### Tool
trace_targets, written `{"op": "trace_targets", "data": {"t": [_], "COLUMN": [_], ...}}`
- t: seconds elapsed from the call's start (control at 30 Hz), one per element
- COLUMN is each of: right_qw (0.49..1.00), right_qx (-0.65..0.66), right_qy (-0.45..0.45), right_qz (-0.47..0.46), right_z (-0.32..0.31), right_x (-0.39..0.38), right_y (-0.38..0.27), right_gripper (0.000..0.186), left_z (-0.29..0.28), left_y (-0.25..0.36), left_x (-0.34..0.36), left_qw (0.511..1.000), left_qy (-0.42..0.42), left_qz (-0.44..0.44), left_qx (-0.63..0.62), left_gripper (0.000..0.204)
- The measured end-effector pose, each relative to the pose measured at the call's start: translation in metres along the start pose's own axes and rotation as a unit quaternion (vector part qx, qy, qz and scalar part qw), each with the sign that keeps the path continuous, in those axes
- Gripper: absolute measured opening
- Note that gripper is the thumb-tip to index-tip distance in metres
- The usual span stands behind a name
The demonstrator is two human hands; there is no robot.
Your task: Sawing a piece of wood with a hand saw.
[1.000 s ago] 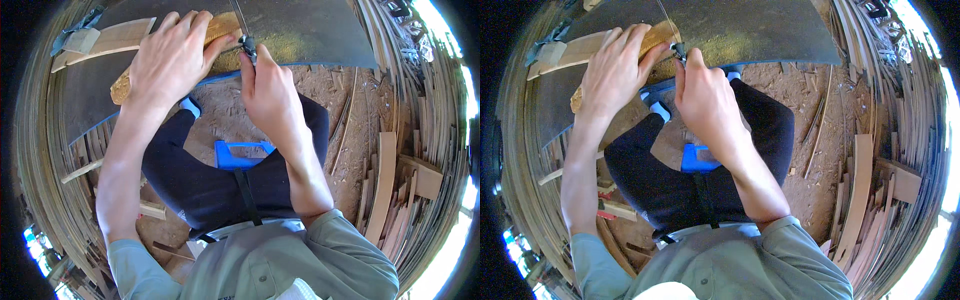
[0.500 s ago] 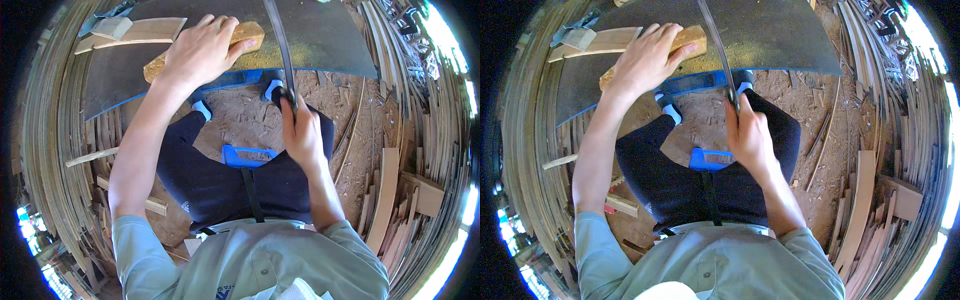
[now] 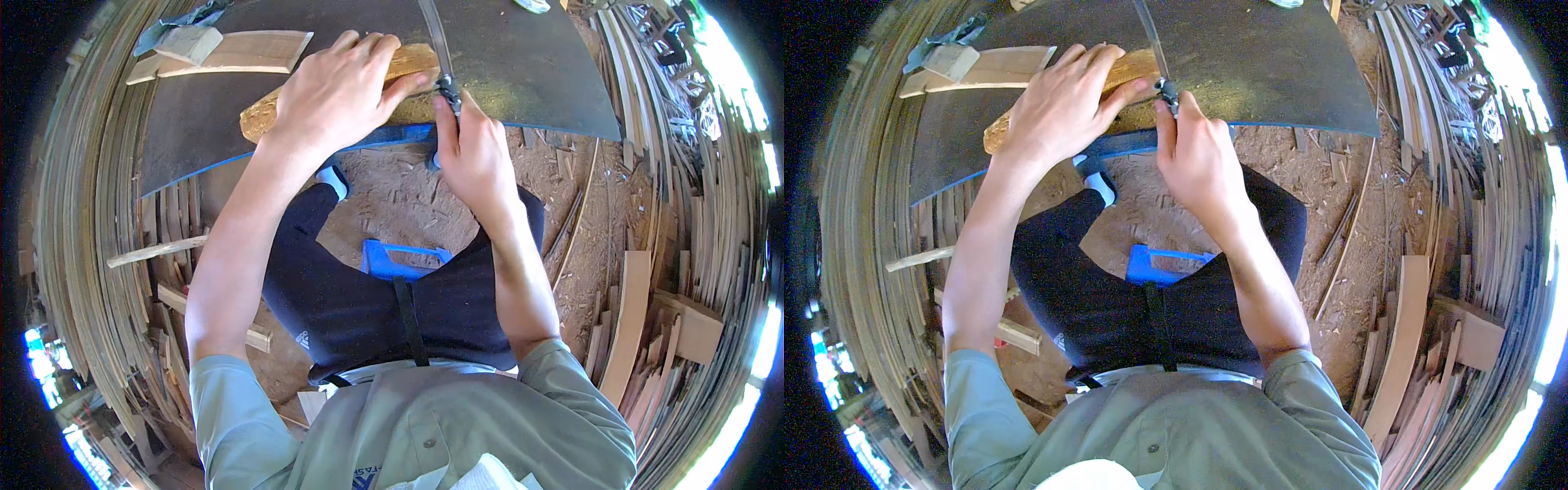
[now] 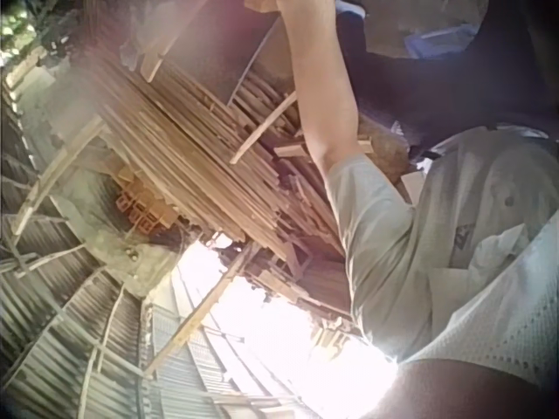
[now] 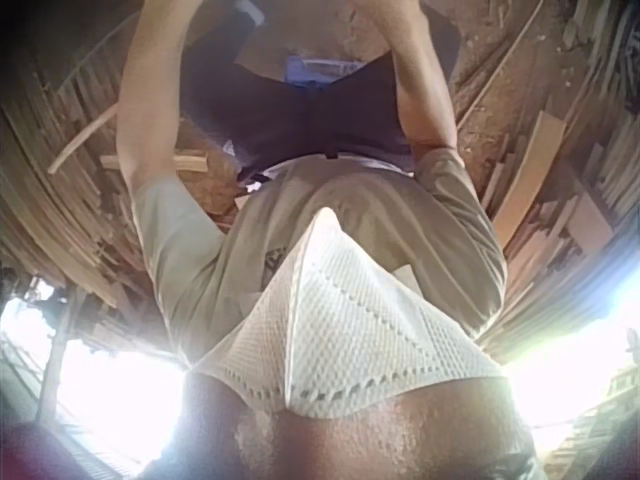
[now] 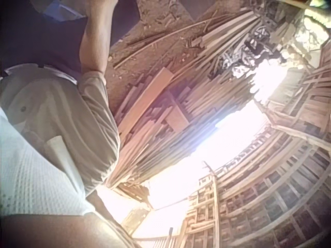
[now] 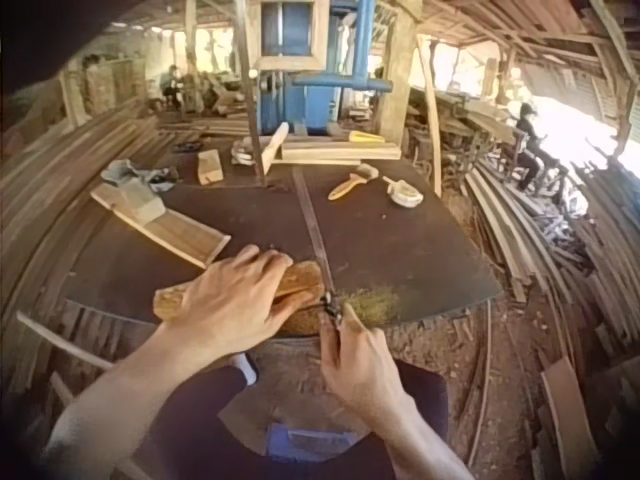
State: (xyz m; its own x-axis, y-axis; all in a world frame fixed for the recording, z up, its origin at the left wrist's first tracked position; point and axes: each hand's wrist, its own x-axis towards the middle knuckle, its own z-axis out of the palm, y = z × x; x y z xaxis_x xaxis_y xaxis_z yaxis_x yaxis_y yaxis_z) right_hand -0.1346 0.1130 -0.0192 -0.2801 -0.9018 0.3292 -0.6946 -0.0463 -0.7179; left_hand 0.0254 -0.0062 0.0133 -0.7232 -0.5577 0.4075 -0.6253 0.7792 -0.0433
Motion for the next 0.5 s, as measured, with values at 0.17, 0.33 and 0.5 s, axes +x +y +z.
{"op": "trace_targets", "data": {"t": [0.17,0.33,0.5], "right_qw": [1.000,1.000,0.999], "right_qx": [-0.009,-0.023,-0.010], "right_qy": [-0.006,-0.020,-0.037], "right_qz": [-0.007,-0.006,0.032], "right_z": [0.001,-0.001,0.006], "right_x": [0.000,0.003,-0.039], "right_y": [0.003,-0.001,-0.004], "right_gripper": [0.031,0.029,0.023], "left_z": [0.000,0.007,-0.003], "left_y": [0.001,-0.004,-0.002], "left_x": [0.000,0.001,0.000], "left_qw": [1.000,1.000,0.997], "left_qy": [-0.013,0.008,-0.019], "left_qz": [-0.009,0.007,-0.040], "left_qx": [-0.007,0.025,0.060], "left_gripper": [0.061,0.060,0.062]}}
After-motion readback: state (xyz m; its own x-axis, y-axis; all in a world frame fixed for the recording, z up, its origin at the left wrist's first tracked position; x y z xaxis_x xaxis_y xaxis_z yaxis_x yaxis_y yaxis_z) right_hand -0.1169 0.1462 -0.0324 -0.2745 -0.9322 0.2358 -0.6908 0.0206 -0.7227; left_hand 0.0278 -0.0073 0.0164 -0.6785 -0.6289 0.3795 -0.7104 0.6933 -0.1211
